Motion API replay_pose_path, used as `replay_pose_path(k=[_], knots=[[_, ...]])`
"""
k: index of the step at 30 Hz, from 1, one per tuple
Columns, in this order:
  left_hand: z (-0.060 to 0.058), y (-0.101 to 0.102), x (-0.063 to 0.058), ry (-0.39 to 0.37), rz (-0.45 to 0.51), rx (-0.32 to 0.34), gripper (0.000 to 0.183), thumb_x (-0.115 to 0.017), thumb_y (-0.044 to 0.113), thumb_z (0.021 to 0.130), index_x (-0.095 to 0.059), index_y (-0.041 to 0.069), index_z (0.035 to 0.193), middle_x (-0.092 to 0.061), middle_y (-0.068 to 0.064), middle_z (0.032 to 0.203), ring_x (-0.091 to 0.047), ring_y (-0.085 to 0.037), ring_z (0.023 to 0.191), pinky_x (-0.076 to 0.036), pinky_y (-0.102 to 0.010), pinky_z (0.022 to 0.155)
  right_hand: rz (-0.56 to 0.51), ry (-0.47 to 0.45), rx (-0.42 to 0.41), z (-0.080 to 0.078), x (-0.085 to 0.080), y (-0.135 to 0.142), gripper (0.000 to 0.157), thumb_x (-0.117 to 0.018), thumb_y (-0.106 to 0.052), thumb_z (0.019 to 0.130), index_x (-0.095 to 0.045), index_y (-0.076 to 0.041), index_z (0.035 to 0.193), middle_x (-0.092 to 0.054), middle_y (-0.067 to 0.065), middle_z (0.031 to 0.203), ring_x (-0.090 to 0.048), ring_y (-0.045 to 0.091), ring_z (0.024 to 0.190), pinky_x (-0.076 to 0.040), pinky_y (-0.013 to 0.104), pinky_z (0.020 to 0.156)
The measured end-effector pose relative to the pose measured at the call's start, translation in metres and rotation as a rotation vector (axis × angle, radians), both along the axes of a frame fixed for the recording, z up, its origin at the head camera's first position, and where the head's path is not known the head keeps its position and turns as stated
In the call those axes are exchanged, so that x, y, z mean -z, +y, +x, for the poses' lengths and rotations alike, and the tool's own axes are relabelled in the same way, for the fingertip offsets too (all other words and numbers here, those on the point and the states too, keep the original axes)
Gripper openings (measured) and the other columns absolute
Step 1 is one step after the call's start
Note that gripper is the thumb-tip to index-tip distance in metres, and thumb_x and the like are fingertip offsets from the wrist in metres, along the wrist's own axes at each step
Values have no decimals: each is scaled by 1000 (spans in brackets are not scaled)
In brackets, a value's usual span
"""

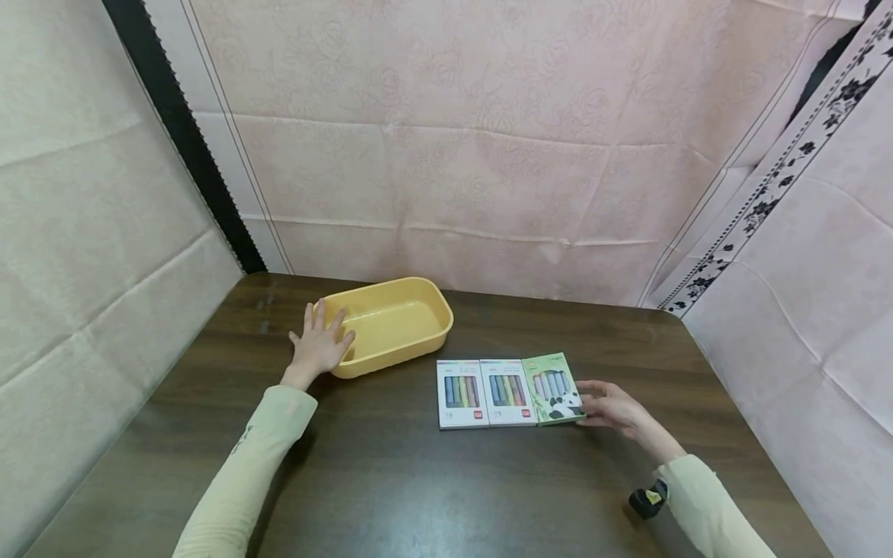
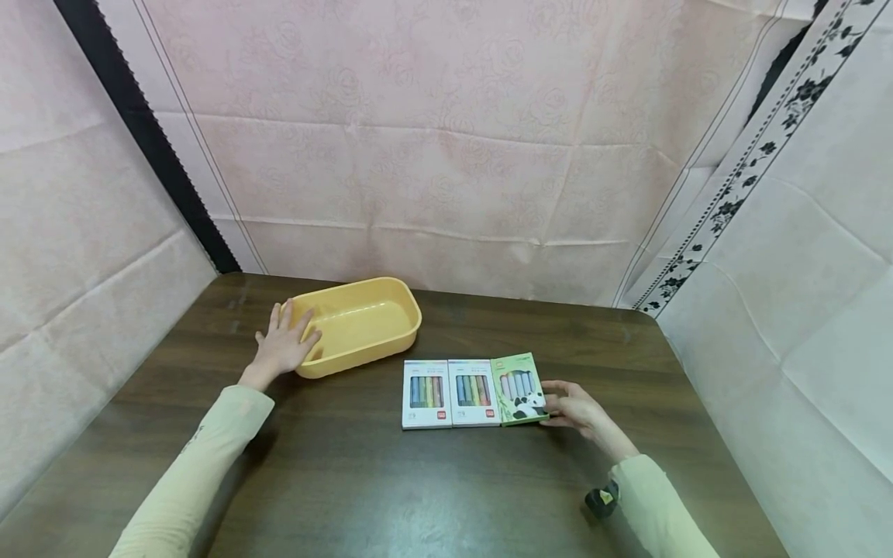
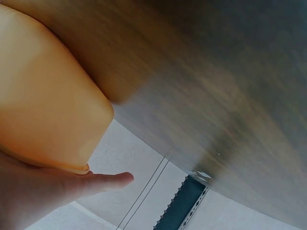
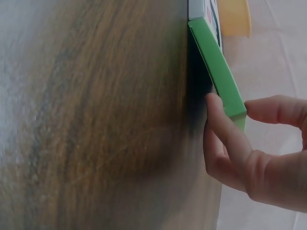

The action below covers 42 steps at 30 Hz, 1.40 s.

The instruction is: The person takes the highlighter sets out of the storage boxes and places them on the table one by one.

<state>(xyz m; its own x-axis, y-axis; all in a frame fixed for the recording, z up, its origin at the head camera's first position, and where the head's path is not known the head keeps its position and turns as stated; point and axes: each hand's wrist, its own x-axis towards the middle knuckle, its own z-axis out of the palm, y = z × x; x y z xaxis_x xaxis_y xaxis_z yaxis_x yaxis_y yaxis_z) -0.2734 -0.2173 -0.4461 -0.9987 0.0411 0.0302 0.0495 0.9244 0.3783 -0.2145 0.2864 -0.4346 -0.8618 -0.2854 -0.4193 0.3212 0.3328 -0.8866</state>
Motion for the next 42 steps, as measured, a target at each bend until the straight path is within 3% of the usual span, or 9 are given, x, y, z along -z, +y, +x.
replay_pose_path(k=[12,31,42], knots=[[-2,1,-2,16,-6,-2,61,-31,46,93,-20,12,143,5,-21,149,12,-41,135,-7,-77,90,104,11,12,1,-2,-4,50,-43,-4,90,-23,12,133,-47,29,116,-59,17,87,-52,38,79],[-1,2,1,19,16,-1,61,-30,47,93,-19,13,143,9,-19,149,14,-40,135,-4,-77,90,105,34,19,-4,0,-4,46,-40,-1,92,-24,9,134,-44,31,119,-59,17,87,-52,40,78],[0,1,0,9,0,-6,61,-32,45,93,-19,13,143,6,-20,149,15,-41,135,-6,-77,89,121,47,-26,-3,-5,-4,46,-40,-2,91,-25,12,132,-45,33,117,-60,19,91,-52,41,79]])
